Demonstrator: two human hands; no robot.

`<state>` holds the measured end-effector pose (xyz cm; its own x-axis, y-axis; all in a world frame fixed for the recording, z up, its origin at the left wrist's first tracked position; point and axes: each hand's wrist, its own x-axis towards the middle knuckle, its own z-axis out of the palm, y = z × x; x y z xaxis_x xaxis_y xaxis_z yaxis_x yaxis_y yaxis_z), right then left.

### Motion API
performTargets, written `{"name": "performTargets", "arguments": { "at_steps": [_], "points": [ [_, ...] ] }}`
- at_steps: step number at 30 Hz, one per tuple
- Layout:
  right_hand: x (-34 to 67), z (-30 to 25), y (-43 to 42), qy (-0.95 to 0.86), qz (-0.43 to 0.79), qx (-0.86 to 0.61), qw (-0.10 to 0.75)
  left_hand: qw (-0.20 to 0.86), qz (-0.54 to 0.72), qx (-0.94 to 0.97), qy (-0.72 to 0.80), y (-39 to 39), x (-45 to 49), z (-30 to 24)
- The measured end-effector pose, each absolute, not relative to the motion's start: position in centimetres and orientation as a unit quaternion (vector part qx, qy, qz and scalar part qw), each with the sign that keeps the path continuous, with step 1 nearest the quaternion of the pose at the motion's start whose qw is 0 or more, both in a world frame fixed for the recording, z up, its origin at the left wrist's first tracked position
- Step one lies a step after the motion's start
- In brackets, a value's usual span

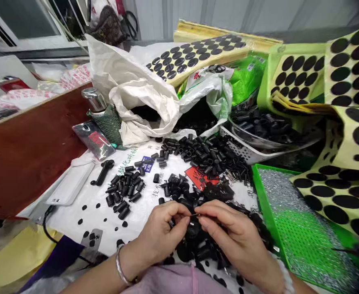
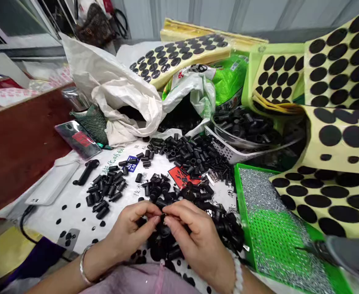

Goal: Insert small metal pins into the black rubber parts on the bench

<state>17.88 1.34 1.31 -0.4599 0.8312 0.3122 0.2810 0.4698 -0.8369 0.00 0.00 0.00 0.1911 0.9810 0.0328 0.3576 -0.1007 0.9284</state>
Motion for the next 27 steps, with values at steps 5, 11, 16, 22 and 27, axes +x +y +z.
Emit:
{"name": "performTargets", "arguments": {
  "at_steps": [5,11,16,22,27],
  "points": [
    [18.0,0.9,1.5,-0.761,0.378,-0.381,0.365,0.621,0.366,0.477,0.503,0.1,0.2,0.2],
    [17.5,0.1,0.9,-0.804,0.289,-0.365,0.370,0.746,0.410,0.347,0.394,0.6,1.0,-0.3],
    [17.7,-0.3,0.7,-0.847,0.166,-0.342,0.372,0.742,0.408,0.331,0.415,0.7,1.4,-0.1],
    [18.4,0.0,1.1,-0.871,0.102,-0.328,0.351,0.753,0.373,0.359,0.407,0.9,0.8,0.0],
    [18.6,0.0,1.6,-0.875,0.080,-0.301,0.371,0.754,0.373,0.366,0.398,1.1,0.9,0.2]
  ]
}}
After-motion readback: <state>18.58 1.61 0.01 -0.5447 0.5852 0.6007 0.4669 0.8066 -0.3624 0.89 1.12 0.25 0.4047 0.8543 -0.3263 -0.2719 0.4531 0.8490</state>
